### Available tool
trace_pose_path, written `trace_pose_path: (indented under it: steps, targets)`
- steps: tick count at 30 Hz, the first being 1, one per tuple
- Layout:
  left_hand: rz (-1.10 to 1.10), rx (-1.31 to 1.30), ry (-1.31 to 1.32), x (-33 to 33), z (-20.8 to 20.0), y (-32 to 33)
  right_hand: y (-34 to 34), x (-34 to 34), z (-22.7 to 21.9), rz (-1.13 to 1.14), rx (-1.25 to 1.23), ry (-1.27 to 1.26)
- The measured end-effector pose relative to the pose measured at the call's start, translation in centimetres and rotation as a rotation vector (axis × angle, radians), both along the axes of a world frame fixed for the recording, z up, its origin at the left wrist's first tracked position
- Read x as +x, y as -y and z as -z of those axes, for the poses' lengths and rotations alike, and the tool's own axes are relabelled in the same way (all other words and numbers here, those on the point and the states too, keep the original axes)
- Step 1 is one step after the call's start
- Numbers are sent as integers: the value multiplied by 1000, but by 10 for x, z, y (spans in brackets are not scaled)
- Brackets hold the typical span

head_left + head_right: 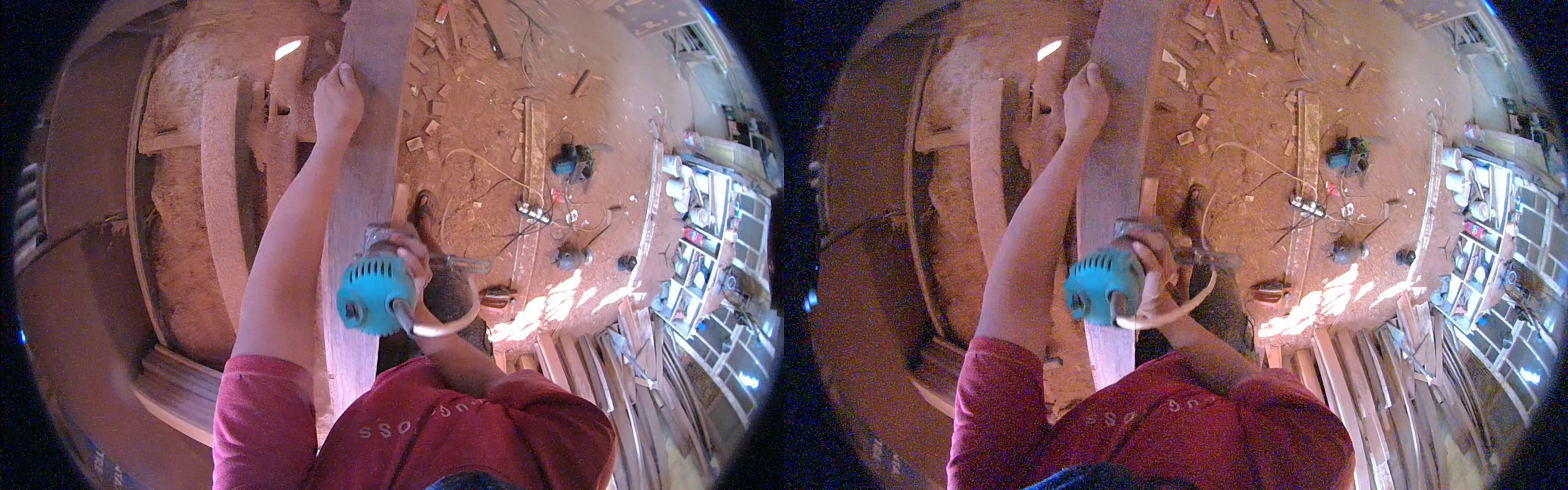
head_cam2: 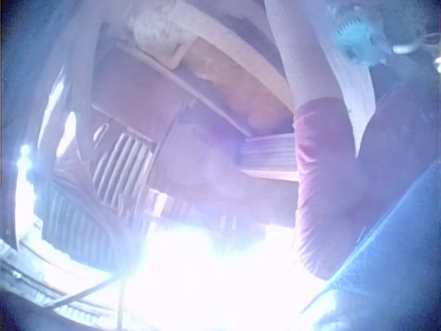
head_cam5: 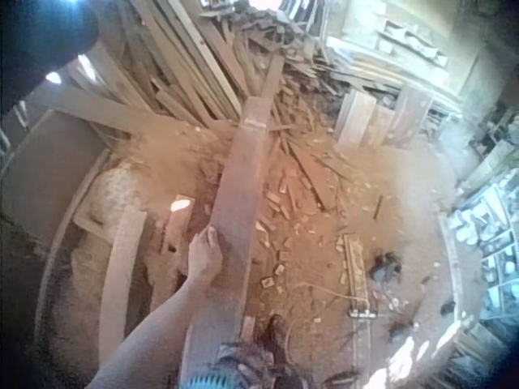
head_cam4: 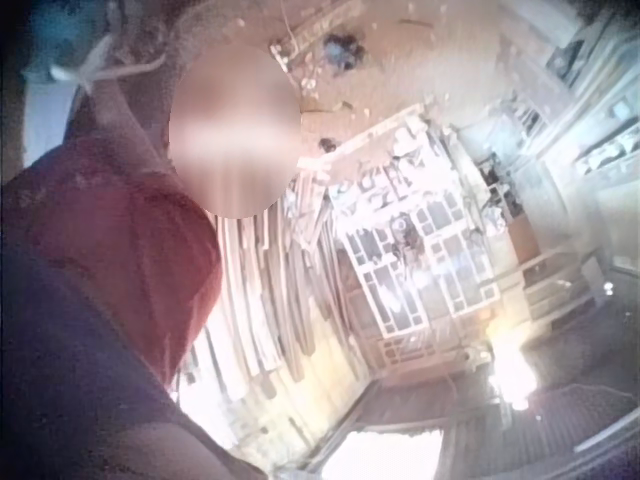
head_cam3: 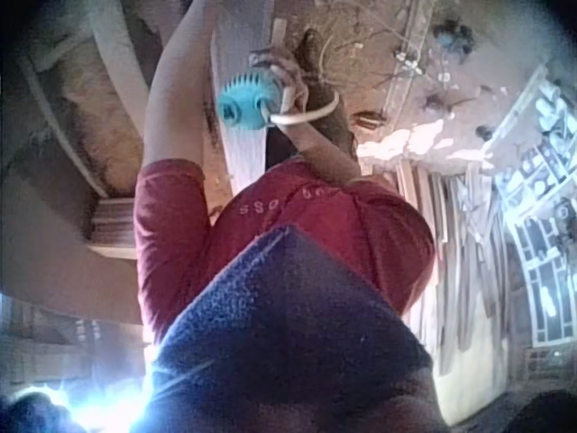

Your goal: The person uses a trim router to edge a long wood plank, moving the tool along the length of the wood while holding the plank steady by hand.

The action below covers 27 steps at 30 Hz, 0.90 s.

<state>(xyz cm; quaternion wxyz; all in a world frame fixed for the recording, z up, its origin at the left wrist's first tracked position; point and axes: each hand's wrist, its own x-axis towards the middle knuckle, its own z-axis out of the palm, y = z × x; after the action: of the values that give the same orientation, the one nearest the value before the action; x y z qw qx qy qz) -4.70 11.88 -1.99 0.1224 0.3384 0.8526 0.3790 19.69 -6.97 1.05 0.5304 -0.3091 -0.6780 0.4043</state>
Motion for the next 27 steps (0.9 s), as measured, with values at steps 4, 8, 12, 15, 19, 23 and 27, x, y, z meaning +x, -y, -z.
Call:
trace_pose_path:
  steps: [4,8,12,15,19,23,27]
  targets:
    - [-19,-17,9,2,-5,3,-7,6,17,78,191,82]
    - [24,-7,23,8,-8,-2,-31,-6,58,3,-29,6]
    - [15,11,19,3,-3,2,-55,-24,113,-40,-460,-160]
    - [-1,-1,29,2,-5,5,-110,-62,61,174,39,-101]
    - [-10,-48,95,6,-14,1,-151,-78,58,182,-12,25]
    - [8,-48,95,2,-10,2,-198,-100,38,213,151,71]
    - [16,3,160,0,-6,2,-232,-115,10,228,138,2]
